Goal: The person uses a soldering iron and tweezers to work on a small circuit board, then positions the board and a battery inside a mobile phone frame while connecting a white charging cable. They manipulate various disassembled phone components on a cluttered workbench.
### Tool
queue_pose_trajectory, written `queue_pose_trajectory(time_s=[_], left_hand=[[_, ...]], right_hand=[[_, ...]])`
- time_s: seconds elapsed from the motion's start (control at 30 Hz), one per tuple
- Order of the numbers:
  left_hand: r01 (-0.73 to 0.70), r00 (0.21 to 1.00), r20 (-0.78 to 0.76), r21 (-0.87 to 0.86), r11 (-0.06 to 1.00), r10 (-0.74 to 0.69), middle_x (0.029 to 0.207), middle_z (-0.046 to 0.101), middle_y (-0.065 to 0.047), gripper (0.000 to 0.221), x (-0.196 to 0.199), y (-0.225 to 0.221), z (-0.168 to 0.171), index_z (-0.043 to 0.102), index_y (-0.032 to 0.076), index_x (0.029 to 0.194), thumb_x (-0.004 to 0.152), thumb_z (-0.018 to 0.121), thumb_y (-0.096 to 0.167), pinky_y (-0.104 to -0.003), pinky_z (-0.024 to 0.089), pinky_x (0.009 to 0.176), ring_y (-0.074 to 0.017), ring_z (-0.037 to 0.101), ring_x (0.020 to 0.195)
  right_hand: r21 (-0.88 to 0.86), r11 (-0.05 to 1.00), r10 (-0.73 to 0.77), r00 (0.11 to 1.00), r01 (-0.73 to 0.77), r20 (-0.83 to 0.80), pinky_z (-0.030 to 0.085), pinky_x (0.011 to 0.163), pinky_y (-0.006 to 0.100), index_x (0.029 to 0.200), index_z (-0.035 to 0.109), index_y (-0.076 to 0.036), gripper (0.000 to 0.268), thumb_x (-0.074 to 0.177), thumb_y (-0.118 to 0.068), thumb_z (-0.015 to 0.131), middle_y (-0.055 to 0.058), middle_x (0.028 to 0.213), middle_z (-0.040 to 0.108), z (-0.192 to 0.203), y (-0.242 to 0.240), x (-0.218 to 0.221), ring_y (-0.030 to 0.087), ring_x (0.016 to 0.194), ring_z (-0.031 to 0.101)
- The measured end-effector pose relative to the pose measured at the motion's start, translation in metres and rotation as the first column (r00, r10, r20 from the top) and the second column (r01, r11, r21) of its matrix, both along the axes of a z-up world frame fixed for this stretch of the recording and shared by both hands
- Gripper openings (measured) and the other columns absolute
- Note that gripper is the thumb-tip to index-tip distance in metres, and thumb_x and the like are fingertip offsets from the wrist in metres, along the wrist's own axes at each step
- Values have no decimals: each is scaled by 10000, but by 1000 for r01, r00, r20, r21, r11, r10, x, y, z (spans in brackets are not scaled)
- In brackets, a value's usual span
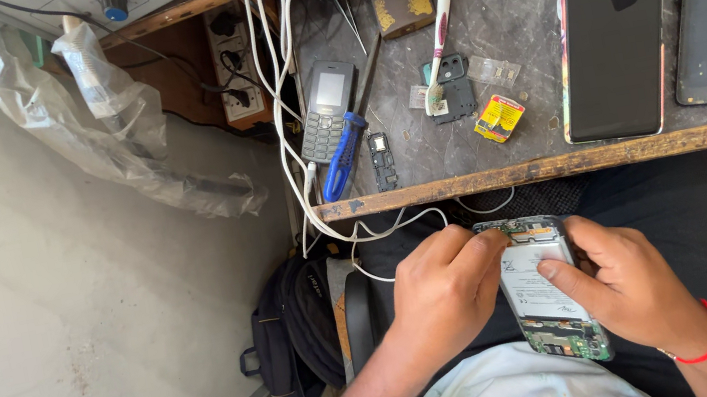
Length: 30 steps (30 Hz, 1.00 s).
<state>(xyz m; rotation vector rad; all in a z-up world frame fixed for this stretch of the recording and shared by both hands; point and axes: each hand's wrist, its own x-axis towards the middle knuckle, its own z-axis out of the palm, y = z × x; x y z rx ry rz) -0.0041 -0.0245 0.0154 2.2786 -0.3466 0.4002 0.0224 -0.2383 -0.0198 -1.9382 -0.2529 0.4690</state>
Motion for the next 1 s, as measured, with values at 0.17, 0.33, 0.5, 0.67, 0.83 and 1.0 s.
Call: queue_pose_trajectory(time_s=[0.17, 0.33, 0.5, 0.67, 0.83, 1.0], left_hand=[[91, 995, -39, 121, 989, -87, 810, 556, -43, 272, 5, 7, 12, 706, 106, 1070, 809, 743, 40, -376, 515, 612, -242, 626, 744], [163, 984, -104, 226, 960, -143, 813, 564, -41, 242, 11, 7, 18, 713, 102, 1036, 799, 716, 55, -382, 523, 601, -246, 628, 755], [252, 965, -129, 235, 939, -227, 863, 587, -42, 181, 19, 14, 21, 689, 96, 988, 809, 713, 77, -390, 541, 659, -256, 642, 830], [316, 947, -136, 204, 927, -292, 881, 594, -53, 159, 24, 18, 21, 674, 76, 967, 818, 726, 100, -392, 546, 693, -266, 647, 857], [239, 969, -95, 130, 962, -227, 872, 597, -56, 141, 19, 16, 17, 680, 57, 969, 861, 763, 96, -384, 537, 679, -256, 634, 823], [192, 981, -44, 125, 973, -188, 900, 617, -52, 199, 13, 12, 13, 702, 46, 1019, 824, 743, 49, -367, 543, 690, -247, 635, 828]], right_hand=[[28, 999, 21, 998, -22, 65, 443, 430, 314, 841, 606, -7, 179, 849, -142, 725, 73, 558, 647, 1, -2, 2, 132, 454, 575], [-44, 997, 72, 989, -67, 126, 362, 402, 364, 735, 505, -12, 291, 828, -149, 745, 105, 493, 526, 0, -4, 3, 177, 400, 461], [-7, 991, 133, 978, -134, 158, 350, 396, 364, 726, 487, -18, 309, 832, -148, 746, 102, 500, 500, -2, -6, 4, 179, 402, 429], [0, 987, 162, 979, -163, 125, 342, 392, 366, 708, 481, -18, 317, 833, -146, 743, 104, 490, 503, -2, -8, 6, 173, 394, 441], [73, 990, 109, 988, -117, 109, 397, 385, 327, 739, 508, -24, 273, 857, -150, 720, 71, 504, 569, -1, -6, 7, 131, 401, 508], [4, 995, 100, 988, -101, 114, 367, 389, 348, 729, 500, -19, 295, 844, -161, 732, 96, 492, 504, -2, -4, 6, 159, 405, 438]])
